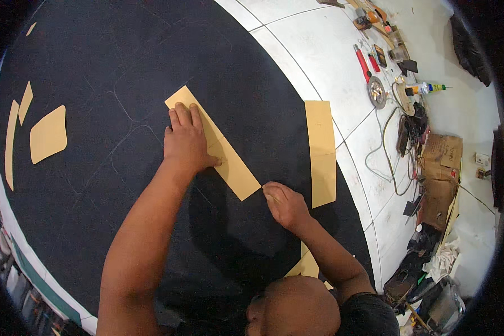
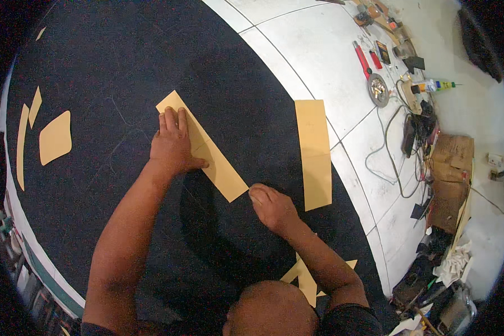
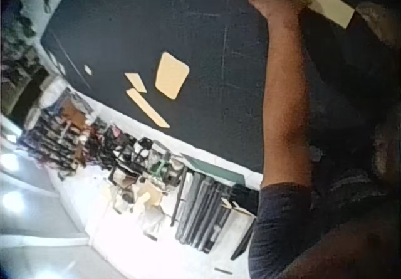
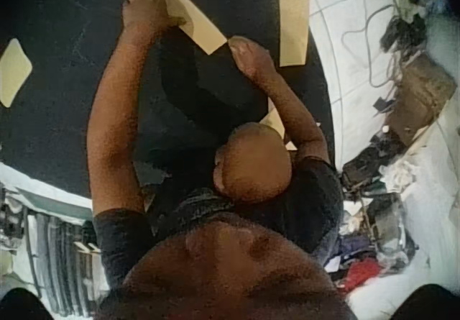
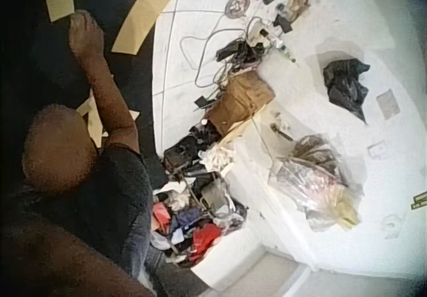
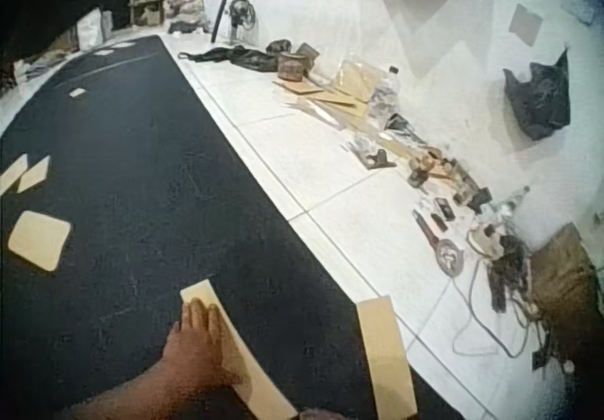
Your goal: Trace yellow templates onto a large sheet of black material using a pencil.
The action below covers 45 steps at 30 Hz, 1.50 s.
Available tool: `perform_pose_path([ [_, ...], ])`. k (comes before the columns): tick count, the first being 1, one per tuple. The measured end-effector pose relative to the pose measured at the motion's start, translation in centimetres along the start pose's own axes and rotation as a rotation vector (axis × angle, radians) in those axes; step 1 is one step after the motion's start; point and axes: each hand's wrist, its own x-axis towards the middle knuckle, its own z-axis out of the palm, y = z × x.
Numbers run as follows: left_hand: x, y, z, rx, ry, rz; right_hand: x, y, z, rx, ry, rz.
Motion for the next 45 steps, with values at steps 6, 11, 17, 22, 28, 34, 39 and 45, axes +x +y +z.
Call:
perform_pose_path([
  [6,0.0,-0.3,0.1,0.001,0.012,0.003,-0.5,-1.5,0.7,0.235,0.225,0.142],
  [11,-0.1,-0.2,0.4,-0.015,0.066,0.017,-1.0,-3.5,2.8,0.331,0.050,0.216],
  [17,-0.1,-0.5,0.7,-0.004,0.079,0.011,-0.7,-3.6,3.9,0.299,0.092,0.233],
  [22,-0.1,-0.1,0.5,-0.001,0.061,0.018,-0.4,-3.6,3.5,0.276,0.067,0.239],
  [28,0.0,-0.3,0.6,0.002,0.060,0.007,0.3,-3.2,2.6,0.160,0.064,0.271],
  [34,-0.1,-0.3,0.5,-0.006,0.059,0.014,0.4,-1.5,2.2,0.155,0.178,0.295],
  [39,-0.1,0.0,0.5,0.018,0.044,0.002,0.2,-1.7,2.5,0.132,0.212,0.278],
  [45,0.1,-0.4,0.6,0.023,0.127,0.047,0.0,-3.7,2.6,-0.029,0.017,0.124],
])
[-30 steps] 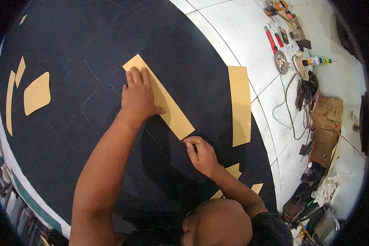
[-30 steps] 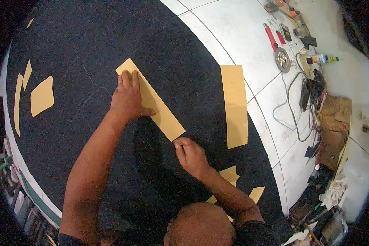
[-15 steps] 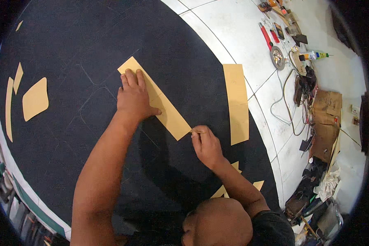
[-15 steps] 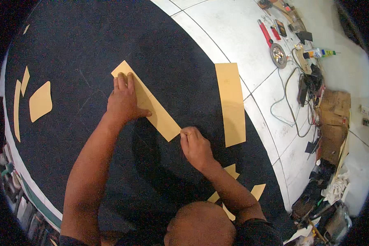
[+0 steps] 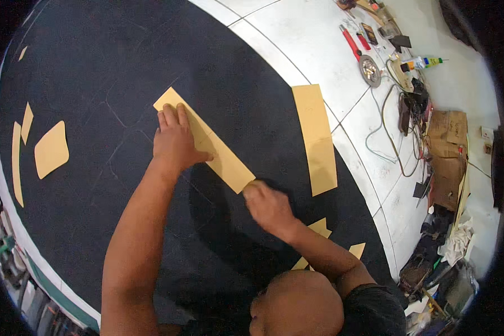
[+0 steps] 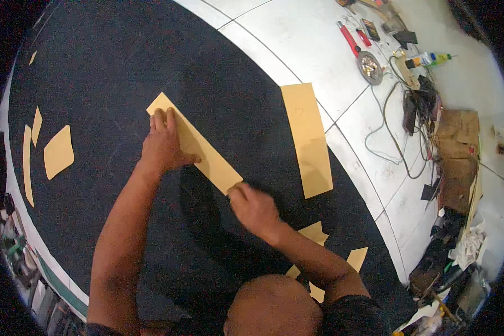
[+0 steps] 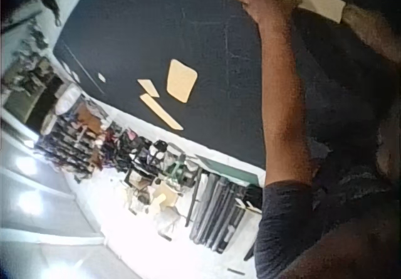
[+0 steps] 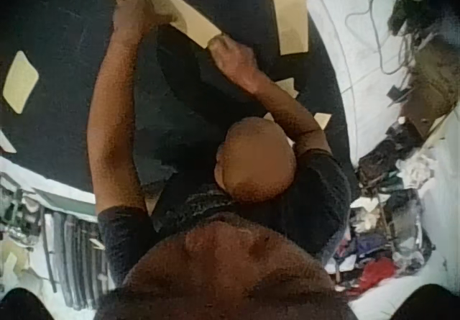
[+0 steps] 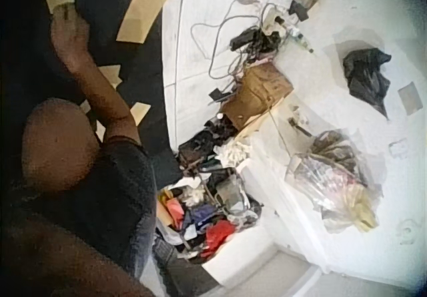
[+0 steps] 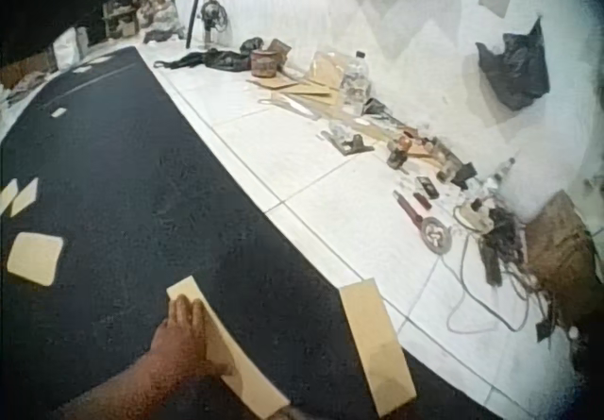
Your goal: Trace yellow templates onto a large sheet of black material using a pencil.
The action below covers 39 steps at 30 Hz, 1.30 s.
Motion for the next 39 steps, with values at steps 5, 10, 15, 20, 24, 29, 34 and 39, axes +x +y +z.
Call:
perform_pose_path([
  [5,-0.6,-0.2,-0.1,-0.080,0.003,-0.014,-0.8,0.7,-1.7,0.204,0.283,-0.066],
  [10,-1.3,-1.7,2.1,-0.152,0.155,0.030,-3.6,3.9,-1.7,0.596,0.326,0.375],
  [15,-0.1,0.2,2.2,-0.172,0.257,0.067,-1.7,4.7,-1.0,0.262,0.418,0.114],
  [20,0.5,2.0,2.3,-0.213,0.304,0.064,2.0,3.5,-1.7,-0.016,0.372,0.097],
  [24,-0.3,1.9,3.6,-0.241,0.346,0.057,2.3,4.3,-1.2,0.187,0.328,0.294],
  [29,-2.2,1.3,4.0,-0.522,0.665,0.027,2.6,5.1,-2.4,0.353,0.682,-0.095],
  [34,-2.8,0.8,5.2,-0.720,0.777,-0.088,1.7,5.8,-1.8,-0.052,0.517,-0.343],
  [39,-1.8,2.5,4.9,-0.536,0.655,0.044,1.0,5.6,-0.3,-0.098,0.312,-0.266],
])
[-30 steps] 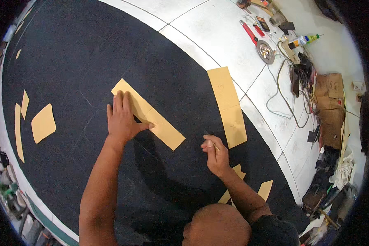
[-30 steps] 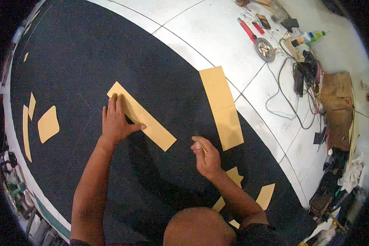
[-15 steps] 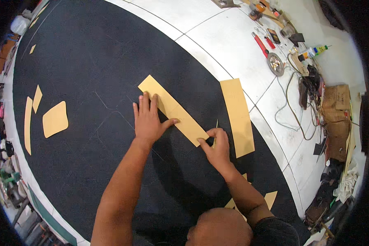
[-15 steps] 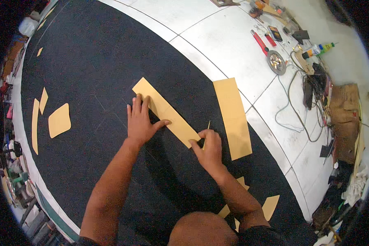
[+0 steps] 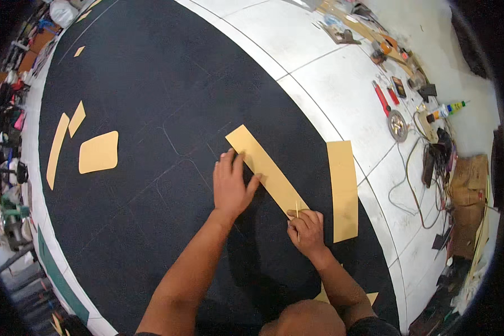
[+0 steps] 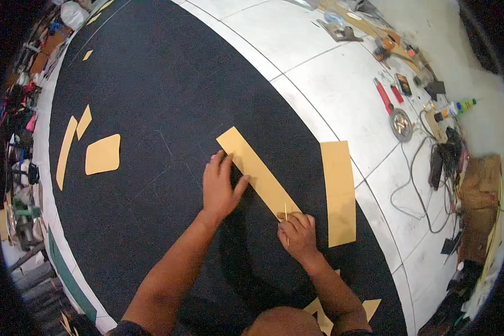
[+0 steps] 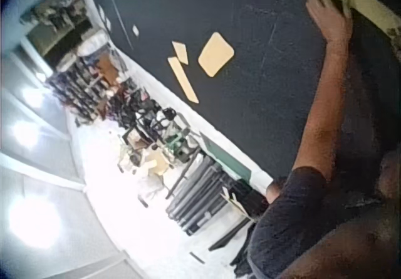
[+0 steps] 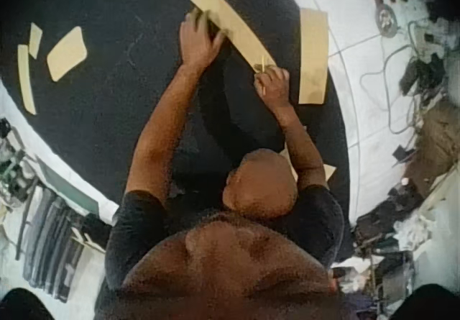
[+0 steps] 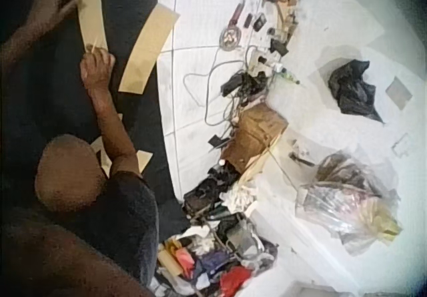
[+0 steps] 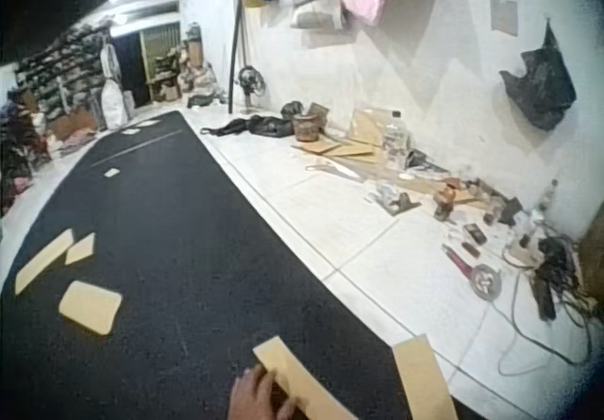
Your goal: Trace yellow templates onto a large sheet of black material using a pencil.
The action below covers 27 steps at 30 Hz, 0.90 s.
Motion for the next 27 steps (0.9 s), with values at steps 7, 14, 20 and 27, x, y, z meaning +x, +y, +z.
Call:
perform_pose_path([
  [7,3.3,-1.3,0.3,0.238,-0.310,0.012,-0.2,0.9,-1.0,-0.031,0.040,0.267],
  [14,4.3,-2.3,0.3,0.212,-0.324,-0.013,0.5,1.2,-0.5,-0.094,0.016,0.311],
  [20,4.3,-2.2,-0.2,0.218,-0.378,0.028,0.5,1.0,-0.7,-0.101,0.003,0.312],
  [27,4.1,-2.5,-0.2,0.149,-0.367,-0.009,0.6,1.1,-0.2,-0.144,0.005,0.263],
])
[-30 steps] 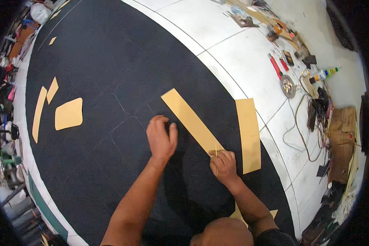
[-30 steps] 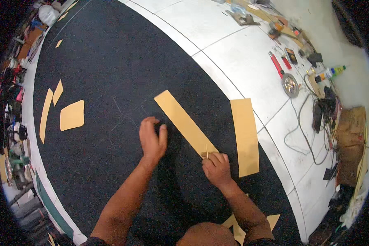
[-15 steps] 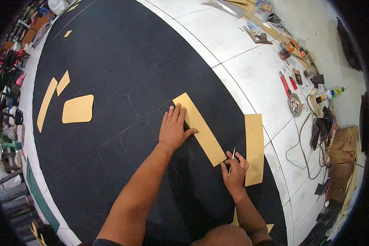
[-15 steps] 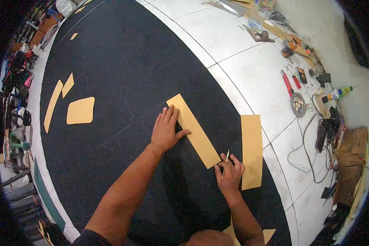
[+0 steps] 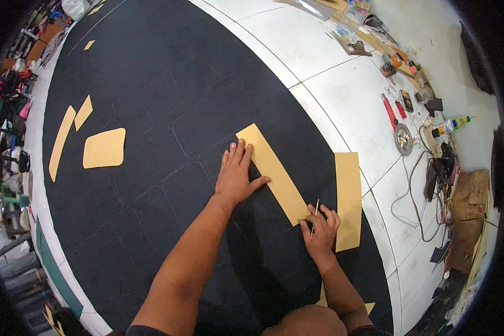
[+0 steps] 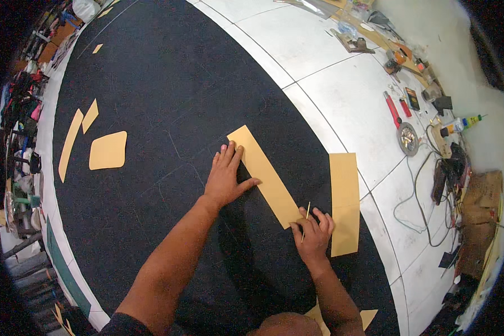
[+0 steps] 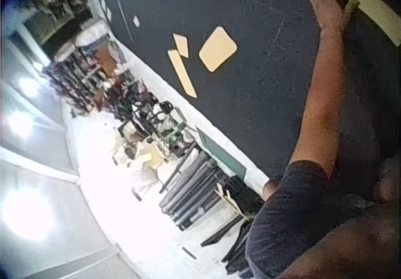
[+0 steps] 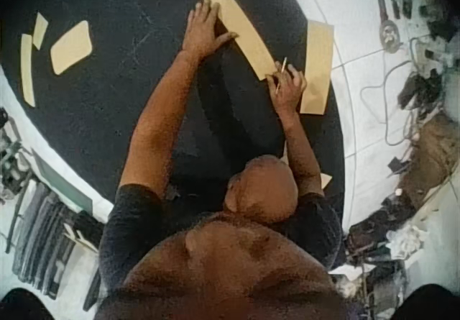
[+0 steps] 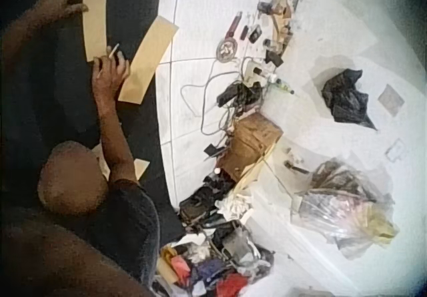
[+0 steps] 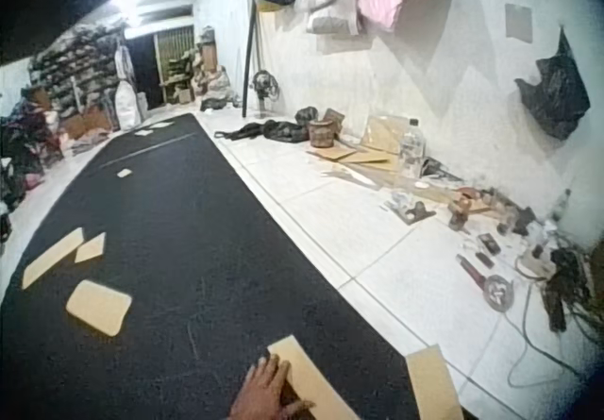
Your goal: Trace yellow templates onto a large sheet of black material using a pencil.
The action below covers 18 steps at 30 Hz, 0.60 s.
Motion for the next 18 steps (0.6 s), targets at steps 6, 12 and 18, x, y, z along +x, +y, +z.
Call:
perform_pose_path([
  [6,0.01,0.11,-0.15,-0.079,-0.007,-0.005,-0.20,0.14,0.28,-0.016,0.022,-0.024],
  [12,0.05,0.09,-0.07,-0.123,0.012,0.004,-0.25,0.46,0.32,-0.025,0.011,-0.028],
  [18,-0.06,-0.25,0.16,-0.126,0.023,0.014,-0.18,0.33,0.39,-0.032,0.011,-0.034],
])
